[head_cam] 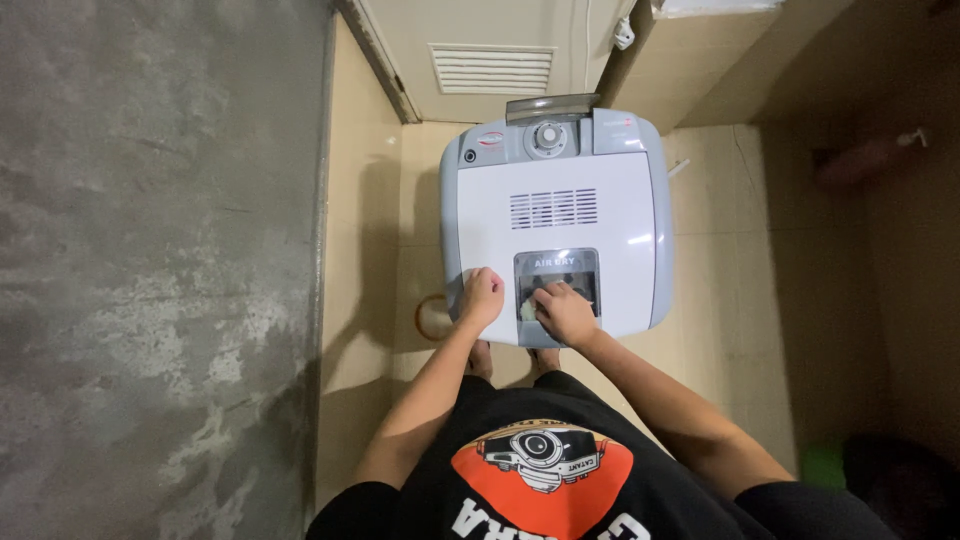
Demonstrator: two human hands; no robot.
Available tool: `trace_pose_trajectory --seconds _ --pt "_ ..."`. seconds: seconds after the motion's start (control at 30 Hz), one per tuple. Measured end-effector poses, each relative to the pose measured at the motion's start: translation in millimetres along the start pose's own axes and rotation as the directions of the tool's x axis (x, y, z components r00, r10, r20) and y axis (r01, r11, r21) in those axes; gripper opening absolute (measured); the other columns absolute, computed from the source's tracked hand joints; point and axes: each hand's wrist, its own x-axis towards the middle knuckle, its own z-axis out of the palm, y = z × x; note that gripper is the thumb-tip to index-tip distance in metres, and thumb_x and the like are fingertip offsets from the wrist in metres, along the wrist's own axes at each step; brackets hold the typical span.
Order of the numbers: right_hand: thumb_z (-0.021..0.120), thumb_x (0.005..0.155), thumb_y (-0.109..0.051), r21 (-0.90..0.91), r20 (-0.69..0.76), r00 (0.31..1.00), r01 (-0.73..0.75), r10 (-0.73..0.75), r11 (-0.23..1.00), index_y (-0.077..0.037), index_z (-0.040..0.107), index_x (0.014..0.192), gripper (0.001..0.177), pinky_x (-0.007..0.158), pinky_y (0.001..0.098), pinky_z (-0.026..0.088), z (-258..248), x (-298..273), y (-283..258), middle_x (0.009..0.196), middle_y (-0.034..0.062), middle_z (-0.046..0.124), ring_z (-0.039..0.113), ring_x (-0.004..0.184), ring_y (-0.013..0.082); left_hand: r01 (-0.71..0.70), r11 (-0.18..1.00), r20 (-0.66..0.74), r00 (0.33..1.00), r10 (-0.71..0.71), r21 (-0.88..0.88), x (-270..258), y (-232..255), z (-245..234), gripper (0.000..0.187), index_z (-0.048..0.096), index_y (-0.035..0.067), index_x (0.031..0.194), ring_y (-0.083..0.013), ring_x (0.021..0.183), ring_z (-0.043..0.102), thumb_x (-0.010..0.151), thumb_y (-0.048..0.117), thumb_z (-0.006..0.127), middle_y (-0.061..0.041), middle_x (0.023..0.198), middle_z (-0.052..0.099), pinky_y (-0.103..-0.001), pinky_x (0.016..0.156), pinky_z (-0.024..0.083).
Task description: Cleaning a portable washing machine with a cloth and water in a bathroom area.
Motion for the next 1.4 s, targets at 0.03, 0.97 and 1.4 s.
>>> trace_pose_trajectory --seconds 0.03,0.97,1.4 --pt "0.072 0.079 -0.017 0.001 0.002 1.000 0.003 -0.003 1.000 -0.008 0.066 0.093 0.017 0.080 0.0450 0.053 4 1 1 0.089 0.0117 0.064 0.063 0.092 0.0352 0.003 1.000 -0.002 1.000 -0.003 0.001 3 -6 3 0.008 0.062 0.008 0.088 -0.0367 0.099 0.062 0.089 0.016 0.064 -0.015 0.102 0.063 -0.047 0.084 0.051" --pt "0.065 0.089 -0.017 0.080 -0.165 0.960 -0.214 0.225 0.974 -0.004 0.065 0.099 0.016 0.084 0.0505 0.052 16 17 -26 0.101 0.0172 0.067 0.060 0.101 0.0410 0.064 0.997 0.095 0.993 -0.069 0.051 17 -19 9 0.012 0.064 0.010 0.089 -0.0382 0.104 0.063 0.089 0.021 0.063 -0.015 0.110 0.066 -0.048 0.088 0.052" --pt "0.058 0.093 -0.014 -0.467 0.090 0.927 -0.283 0.364 0.838 0.002 0.053 0.119 0.031 0.095 0.0409 0.052 26 -12 21 0.119 0.0242 0.057 0.058 0.110 0.0390 0.002 0.999 0.087 0.996 -0.006 0.043 19 -29 15 0.014 0.063 0.008 0.090 -0.0384 0.104 0.062 0.090 0.022 0.062 -0.016 0.108 0.066 -0.048 0.087 0.052"
